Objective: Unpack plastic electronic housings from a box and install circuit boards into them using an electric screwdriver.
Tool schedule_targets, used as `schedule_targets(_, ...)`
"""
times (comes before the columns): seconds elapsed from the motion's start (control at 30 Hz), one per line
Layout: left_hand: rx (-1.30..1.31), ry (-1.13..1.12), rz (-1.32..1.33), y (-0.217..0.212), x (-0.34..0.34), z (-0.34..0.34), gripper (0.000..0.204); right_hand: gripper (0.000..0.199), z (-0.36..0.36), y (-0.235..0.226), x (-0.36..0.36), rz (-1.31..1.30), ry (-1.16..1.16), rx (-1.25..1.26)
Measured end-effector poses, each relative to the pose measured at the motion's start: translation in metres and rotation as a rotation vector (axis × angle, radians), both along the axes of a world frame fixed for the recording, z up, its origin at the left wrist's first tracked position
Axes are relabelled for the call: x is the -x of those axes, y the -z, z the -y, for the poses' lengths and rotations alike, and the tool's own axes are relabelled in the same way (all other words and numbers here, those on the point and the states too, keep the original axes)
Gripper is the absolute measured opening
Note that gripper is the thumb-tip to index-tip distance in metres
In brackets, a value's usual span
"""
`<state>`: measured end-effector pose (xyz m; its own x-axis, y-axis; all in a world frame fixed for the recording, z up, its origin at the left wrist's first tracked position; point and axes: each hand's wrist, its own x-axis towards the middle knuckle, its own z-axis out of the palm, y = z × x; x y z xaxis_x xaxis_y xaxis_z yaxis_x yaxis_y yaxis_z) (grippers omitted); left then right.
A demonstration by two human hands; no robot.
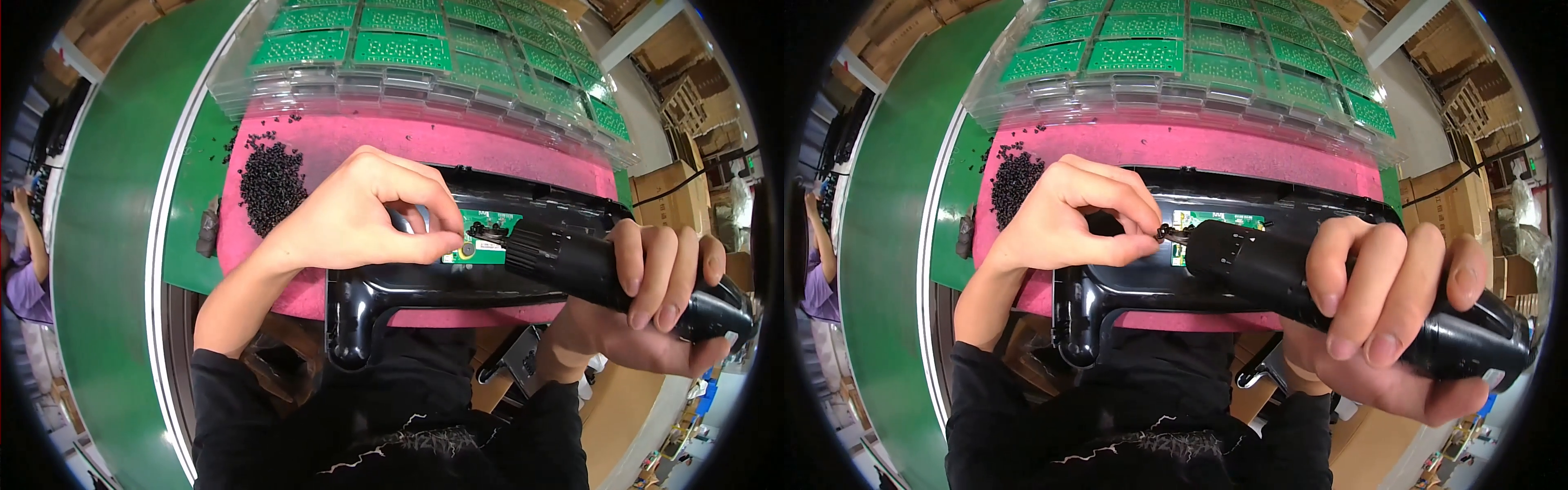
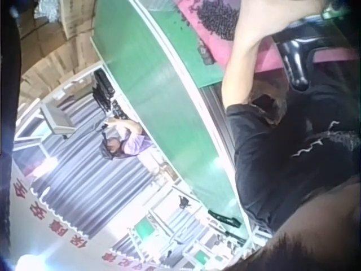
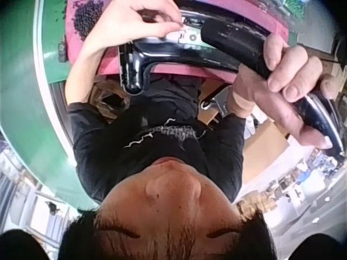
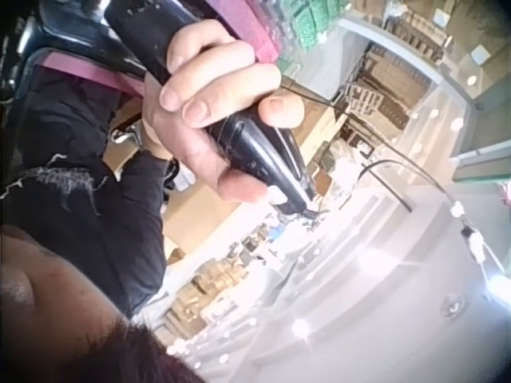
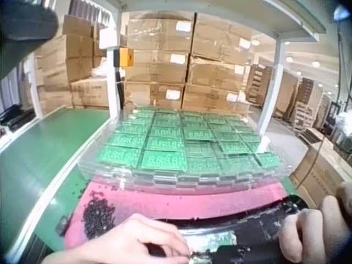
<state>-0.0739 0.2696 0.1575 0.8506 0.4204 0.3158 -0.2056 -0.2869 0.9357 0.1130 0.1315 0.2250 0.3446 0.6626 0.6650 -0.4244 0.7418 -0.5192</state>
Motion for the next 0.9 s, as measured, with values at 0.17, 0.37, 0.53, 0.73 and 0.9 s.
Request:
schedule_targets(0.17, -0.054, -0.031, 0.097, 0.004, -0.004, 0.004, 0.013, 0.039, 0.000, 0.000, 0.007, 0.002, 0.027, 0.001)
schedule_targets(0.37, -0.303, -0.097, 0.132, 0.011, -0.005, 0.005, 0.015, 0.042, -0.002, 0.002, 0.007, 0.012, 0.082, 0.011)
schedule_targets(0.53, -0.297, -0.036, 0.041, 0.006, -0.006, 0.007, 0.018, 0.045, 0.002, 0.003, 0.006, 0.000, 0.061, 0.038)
schedule_targets(0.73, -0.466, -0.124, 0.228, 0.012, -0.016, 0.008, 0.017, 0.050, -0.003, 0.010, 0.007, 0.039, 0.042, 0.098)
schedule_targets(0.9, -0.468, -0.172, 0.206, 0.012, -0.018, 0.012, 0.013, 0.055, -0.004, 0.018, -0.009, 0.172, -0.076, 0.083)
